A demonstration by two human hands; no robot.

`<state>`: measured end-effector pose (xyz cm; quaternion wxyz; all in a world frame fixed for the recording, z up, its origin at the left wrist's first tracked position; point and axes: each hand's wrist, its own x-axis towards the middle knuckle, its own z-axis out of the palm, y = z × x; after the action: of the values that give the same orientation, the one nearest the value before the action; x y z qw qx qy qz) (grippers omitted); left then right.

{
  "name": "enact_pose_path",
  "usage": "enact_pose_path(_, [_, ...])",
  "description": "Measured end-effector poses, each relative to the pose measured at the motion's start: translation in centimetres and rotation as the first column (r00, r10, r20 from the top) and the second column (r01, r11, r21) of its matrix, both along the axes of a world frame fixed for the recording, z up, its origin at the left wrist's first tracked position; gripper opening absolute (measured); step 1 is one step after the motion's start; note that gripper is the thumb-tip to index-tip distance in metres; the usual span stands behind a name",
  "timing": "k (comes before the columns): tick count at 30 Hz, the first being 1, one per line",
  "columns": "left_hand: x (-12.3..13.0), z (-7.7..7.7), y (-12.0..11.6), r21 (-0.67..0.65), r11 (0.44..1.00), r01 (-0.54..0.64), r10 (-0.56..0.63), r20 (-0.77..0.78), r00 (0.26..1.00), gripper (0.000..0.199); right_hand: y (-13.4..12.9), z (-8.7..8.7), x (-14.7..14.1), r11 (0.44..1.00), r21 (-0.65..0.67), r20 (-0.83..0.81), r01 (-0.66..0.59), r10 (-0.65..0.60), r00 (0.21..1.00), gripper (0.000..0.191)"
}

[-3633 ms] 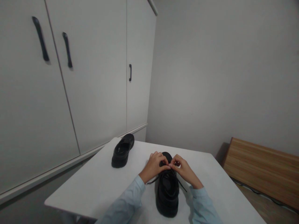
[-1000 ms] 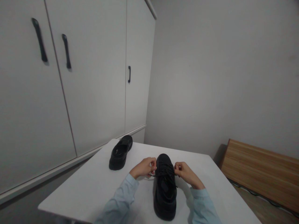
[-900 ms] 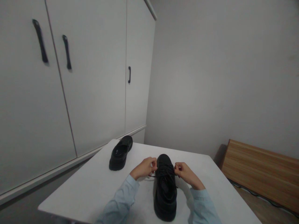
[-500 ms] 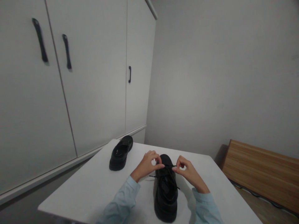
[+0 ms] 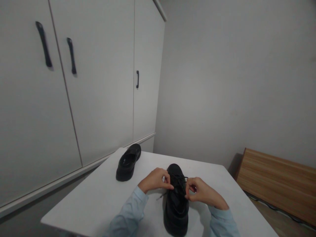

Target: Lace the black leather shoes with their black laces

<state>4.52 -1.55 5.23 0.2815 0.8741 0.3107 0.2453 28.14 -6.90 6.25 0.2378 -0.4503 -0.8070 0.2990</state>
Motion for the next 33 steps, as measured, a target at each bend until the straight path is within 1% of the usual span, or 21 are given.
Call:
enact_pose_path(3, [-0.2,0.0,0.0,-0.141,0.990,0.020,-0.022,-0.009,1.000,0.022,0.0,0.1,0.0,1.000,-0.005,-0.020,-0.029,0.029,0.999,0.017])
enact_pose_path(6, [-0.3,0.3,-0.1,-0.232,0.971,0.052,-0.051,0.013,0.999,0.017,0.0,0.3,-0.1,1.000,-0.004,-0.072,-0.015,0.015,0.997,0.020])
enact_pose_path(8, [-0.4,0.5,-0.1,-0.274,0.960,0.066,-0.047,0.077,0.996,0.016,-0.1,0.7,-0.2,1.000,0.010,-0.107,0.001,0.000,0.994,0.018])
enact_pose_path(11, [0.0,0.8,-0.3,-0.324,0.942,0.092,-0.021,0.217,0.976,0.018,-0.5,1.5,-0.5,0.999,0.043,-0.153,0.000,0.007,0.988,0.013])
enact_pose_path(13, [0.4,0.8,-0.5,-0.389,0.914,0.117,0.000,0.290,0.957,0.021,-0.7,2.0,-1.0,0.997,0.083,-0.205,-0.008,0.025,0.978,0.009])
enact_pose_path(15, [1.0,0.8,-0.9,-0.474,0.870,0.139,0.037,0.342,0.939,0.027,-0.6,2.2,-1.5,0.990,0.144,-0.287,-0.004,0.046,0.957,0.009])
enact_pose_path(17, [1.6,0.9,-1.2,-0.533,0.832,0.154,0.082,0.393,0.916,0.032,-0.4,2.2,-1.9,0.981,0.196,-0.363,0.014,0.059,0.930,0.010])
enact_pose_path(18, [1.8,0.9,-1.4,-0.547,0.821,0.163,0.101,0.420,0.902,0.034,-0.3,2.0,-2.1,0.979,0.201,-0.387,0.024,0.057,0.920,0.010])
enact_pose_path(22, [2.4,0.9,-1.7,-0.559,0.810,0.178,0.143,0.483,0.864,0.036,0.3,1.1,-2.4,0.987,0.147,-0.394,0.070,-0.006,0.919,0.016])
enact_pose_path(24, [2.5,0.6,-1.6,-0.544,0.821,0.175,0.140,0.487,0.862,0.034,0.5,0.8,-2.4,0.985,0.141,-0.383,0.097,-0.036,0.923,0.019])
enact_pose_path(27, [2.7,-0.1,-1.4,-0.505,0.847,0.168,0.118,0.485,0.866,0.031,0.8,0.4,-2.4,0.982,0.151,-0.384,0.110,-0.045,0.922,0.020])
enact_pose_path(30, [3.0,-0.7,-1.3,-0.468,0.878,0.100,0.142,0.455,0.879,0.033,0.9,0.1,-2.5,0.982,0.153,-0.394,0.108,-0.040,0.918,0.020])
enact_pose_path(33, [3.3,-0.9,-1.4,-0.404,0.915,0.010,0.174,0.417,0.892,0.033,1.0,-0.1,-2.7,0.984,0.149,-0.395,0.101,-0.034,0.918,0.020])
